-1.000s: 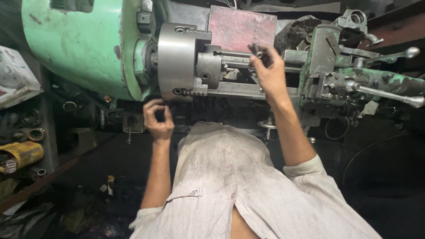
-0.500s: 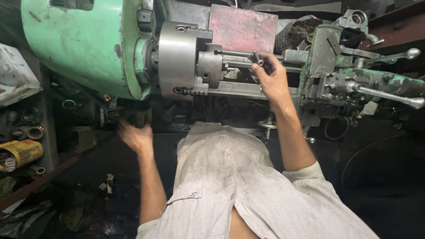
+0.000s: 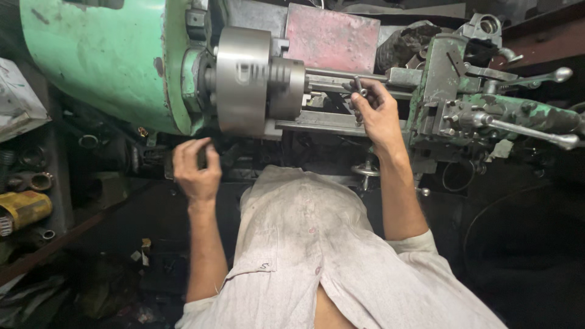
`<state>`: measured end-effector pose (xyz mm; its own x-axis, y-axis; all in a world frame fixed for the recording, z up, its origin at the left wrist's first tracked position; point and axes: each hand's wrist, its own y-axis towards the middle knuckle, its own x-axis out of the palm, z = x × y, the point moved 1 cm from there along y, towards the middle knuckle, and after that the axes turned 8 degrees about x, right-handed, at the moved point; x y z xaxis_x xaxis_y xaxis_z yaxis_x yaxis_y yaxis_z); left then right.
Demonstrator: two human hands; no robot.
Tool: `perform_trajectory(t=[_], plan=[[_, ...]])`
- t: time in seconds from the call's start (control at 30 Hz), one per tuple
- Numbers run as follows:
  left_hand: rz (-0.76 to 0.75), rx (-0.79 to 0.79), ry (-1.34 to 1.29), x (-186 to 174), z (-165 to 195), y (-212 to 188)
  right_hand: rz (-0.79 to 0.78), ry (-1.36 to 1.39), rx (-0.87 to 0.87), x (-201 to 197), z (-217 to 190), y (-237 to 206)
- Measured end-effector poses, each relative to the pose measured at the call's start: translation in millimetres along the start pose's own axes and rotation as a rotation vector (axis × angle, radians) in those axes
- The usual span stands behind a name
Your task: The person operates a lathe to machine a cylindrical metal part, then moves to a workbench to assemble small components into an engine block using a hammer and punch. The person applies lubricant and taps parts into place.
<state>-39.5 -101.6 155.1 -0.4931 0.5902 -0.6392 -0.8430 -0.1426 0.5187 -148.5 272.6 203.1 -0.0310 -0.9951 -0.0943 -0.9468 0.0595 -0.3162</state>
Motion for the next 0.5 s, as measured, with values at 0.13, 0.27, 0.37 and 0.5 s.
perform_trajectory(t=[0.13,0.27,0.37,0.5], plan=[[0.104,0.100,-0.184,11.0,38.0,25.8,0.047,-0.004,0.094,-6.8,7.1,-2.5],[0.134,0.119,-0.313,14.4,52.3,53.0,0.062,-0.005,0.116,-11.5,13.0,-6.4],[0.122,0.103,-0.359,14.8,56.6,69.7,0.065,-0.002,0.088,-11.3,15.6,-6.7],[0.101,0.110,-0.325,9.4,63.2,86.9,0.094,-0.025,0.071,-6.0,14.4,-11.4]])
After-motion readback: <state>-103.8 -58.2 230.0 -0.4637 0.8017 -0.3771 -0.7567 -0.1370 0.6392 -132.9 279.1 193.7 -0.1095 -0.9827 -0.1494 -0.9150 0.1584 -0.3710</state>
